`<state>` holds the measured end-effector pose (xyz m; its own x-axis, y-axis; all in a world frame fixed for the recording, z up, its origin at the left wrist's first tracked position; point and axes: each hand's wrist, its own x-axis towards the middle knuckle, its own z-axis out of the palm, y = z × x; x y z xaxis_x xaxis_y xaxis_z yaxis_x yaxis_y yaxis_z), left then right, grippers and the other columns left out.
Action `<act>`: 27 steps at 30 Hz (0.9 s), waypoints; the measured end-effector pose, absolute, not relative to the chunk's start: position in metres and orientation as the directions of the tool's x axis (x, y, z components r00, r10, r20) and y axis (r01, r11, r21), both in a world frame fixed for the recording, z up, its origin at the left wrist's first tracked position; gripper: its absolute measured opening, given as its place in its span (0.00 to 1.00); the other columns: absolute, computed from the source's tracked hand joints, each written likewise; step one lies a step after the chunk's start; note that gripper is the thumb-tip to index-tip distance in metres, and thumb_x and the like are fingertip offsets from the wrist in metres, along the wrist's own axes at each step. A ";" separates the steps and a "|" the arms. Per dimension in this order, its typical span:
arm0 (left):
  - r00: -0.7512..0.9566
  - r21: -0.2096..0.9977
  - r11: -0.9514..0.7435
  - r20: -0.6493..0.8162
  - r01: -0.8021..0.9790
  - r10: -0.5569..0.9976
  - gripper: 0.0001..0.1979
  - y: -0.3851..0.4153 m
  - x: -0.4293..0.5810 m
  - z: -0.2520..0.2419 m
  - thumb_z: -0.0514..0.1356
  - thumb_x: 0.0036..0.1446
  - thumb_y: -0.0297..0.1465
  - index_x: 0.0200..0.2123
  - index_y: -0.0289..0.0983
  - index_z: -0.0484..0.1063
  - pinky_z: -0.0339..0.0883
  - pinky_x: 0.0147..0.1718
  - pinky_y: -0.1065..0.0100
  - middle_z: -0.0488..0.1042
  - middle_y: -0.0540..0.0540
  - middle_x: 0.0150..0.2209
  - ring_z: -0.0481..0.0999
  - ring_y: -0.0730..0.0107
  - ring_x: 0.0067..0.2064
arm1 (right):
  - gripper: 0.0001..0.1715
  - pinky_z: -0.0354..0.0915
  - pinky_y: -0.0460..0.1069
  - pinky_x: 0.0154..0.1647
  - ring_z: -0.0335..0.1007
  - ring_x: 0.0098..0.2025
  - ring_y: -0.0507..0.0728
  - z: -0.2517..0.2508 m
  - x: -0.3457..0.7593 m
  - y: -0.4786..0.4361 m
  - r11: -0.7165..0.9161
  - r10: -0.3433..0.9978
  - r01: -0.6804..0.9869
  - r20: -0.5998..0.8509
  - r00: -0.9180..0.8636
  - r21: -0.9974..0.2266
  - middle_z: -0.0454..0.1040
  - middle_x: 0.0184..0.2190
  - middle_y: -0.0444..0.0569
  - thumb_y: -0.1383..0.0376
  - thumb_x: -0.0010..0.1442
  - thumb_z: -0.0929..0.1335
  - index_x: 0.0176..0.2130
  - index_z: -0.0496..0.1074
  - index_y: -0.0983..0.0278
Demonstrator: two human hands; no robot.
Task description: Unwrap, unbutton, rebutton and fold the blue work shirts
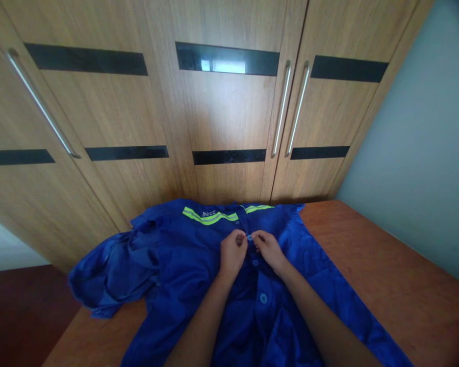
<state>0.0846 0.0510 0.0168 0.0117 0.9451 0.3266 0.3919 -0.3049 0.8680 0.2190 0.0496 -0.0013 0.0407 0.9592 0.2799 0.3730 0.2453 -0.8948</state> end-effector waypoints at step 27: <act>0.387 0.283 -0.447 0.245 0.848 0.889 0.12 0.030 0.094 0.066 0.51 0.58 0.24 0.36 0.35 0.75 0.65 0.44 0.61 0.75 0.35 0.40 0.75 0.55 0.43 | 0.03 0.57 0.45 0.26 0.65 0.25 0.53 -0.009 0.223 0.057 0.175 0.957 0.466 0.261 0.128 -0.867 0.71 0.20 0.41 0.67 0.47 0.66 0.24 0.71 0.61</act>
<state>0.0938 0.0298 0.0662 0.3871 0.8889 0.2448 0.8483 -0.4474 0.2832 0.2227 0.0568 -0.0087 0.1275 0.9568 0.2614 0.4665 0.1747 -0.8671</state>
